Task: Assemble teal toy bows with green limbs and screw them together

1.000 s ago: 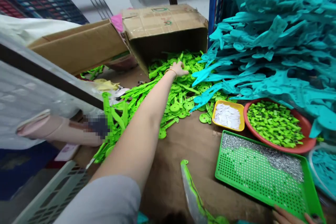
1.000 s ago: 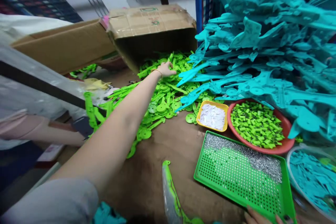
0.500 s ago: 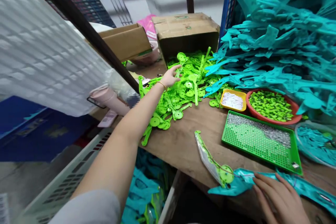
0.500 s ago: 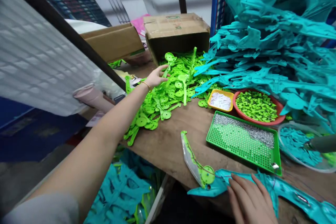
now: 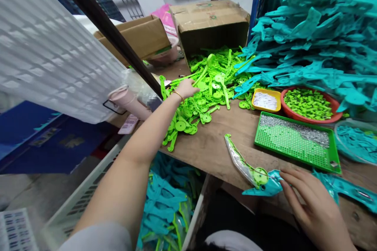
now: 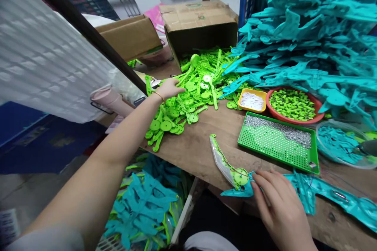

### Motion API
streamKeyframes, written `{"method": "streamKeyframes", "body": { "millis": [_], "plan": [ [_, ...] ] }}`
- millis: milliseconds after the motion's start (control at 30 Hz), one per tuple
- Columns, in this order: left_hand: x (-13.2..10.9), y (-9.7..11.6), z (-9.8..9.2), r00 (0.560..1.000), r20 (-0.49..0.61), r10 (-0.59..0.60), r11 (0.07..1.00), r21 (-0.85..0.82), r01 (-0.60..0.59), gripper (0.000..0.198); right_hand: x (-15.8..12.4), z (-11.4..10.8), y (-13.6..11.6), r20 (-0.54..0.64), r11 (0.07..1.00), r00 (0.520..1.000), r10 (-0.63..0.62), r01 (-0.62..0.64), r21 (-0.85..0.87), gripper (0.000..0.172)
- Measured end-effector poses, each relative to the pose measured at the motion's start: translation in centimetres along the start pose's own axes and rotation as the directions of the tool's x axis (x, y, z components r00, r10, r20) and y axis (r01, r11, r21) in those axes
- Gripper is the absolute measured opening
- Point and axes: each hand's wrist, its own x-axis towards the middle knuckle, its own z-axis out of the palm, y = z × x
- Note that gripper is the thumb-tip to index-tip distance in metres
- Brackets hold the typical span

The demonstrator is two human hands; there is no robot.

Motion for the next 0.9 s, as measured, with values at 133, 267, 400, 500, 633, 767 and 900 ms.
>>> {"method": "streamKeyframes", "body": {
  "millis": [133, 267, 400, 500, 633, 767, 900],
  "plan": [
    [2.8, 0.9, 1.1, 0.992, -0.114, 0.059, 0.982, 0.184, -0.037, 0.033, -1.5, 0.6, 1.1, 0.041, 0.998, 0.998, 0.057, -0.056, -0.029, 0.023],
    [3.9, 5.3, 6.6, 0.92, -0.001, 0.391, 0.887, 0.267, -0.377, 0.027, -2.0, 1.1, 1.6, 0.047, 0.994, 0.995, 0.089, -0.086, -0.06, 0.023],
    [4.1, 7.4, 11.6, 0.814, 0.102, 0.571, 0.779, 0.247, -0.577, 0.019, -1.7, 0.9, 1.6, 0.054, 0.995, 0.995, 0.088, -0.085, -0.058, 0.022],
    [4.4, 5.7, 11.1, 0.783, 0.101, 0.614, 0.748, 0.243, -0.618, 0.018, -2.2, 0.4, 2.4, 0.055, 0.992, 0.992, 0.111, -0.107, -0.064, 0.023],
    [2.4, 3.4, 6.2, 0.776, -0.029, 0.63, 0.761, 0.224, -0.609, 0.016, -1.7, 0.5, 3.3, 0.055, 0.99, 0.989, 0.136, -0.133, -0.052, 0.021],
    [-5.0, 5.8, 3.8, 0.795, -0.554, 0.246, 0.756, -0.404, -0.515, 0.021, 2.4, 2.1, 0.8, -0.027, 0.987, 0.987, 0.156, -0.156, 0.03, 0.029],
    [-12.9, 9.8, 6.5, 0.99, -0.071, 0.123, 0.362, -0.925, -0.112, 0.038, 6.4, 5.2, -2.7, -0.02, 0.988, 0.988, 0.151, -0.15, 0.044, 0.059]
  ]
}}
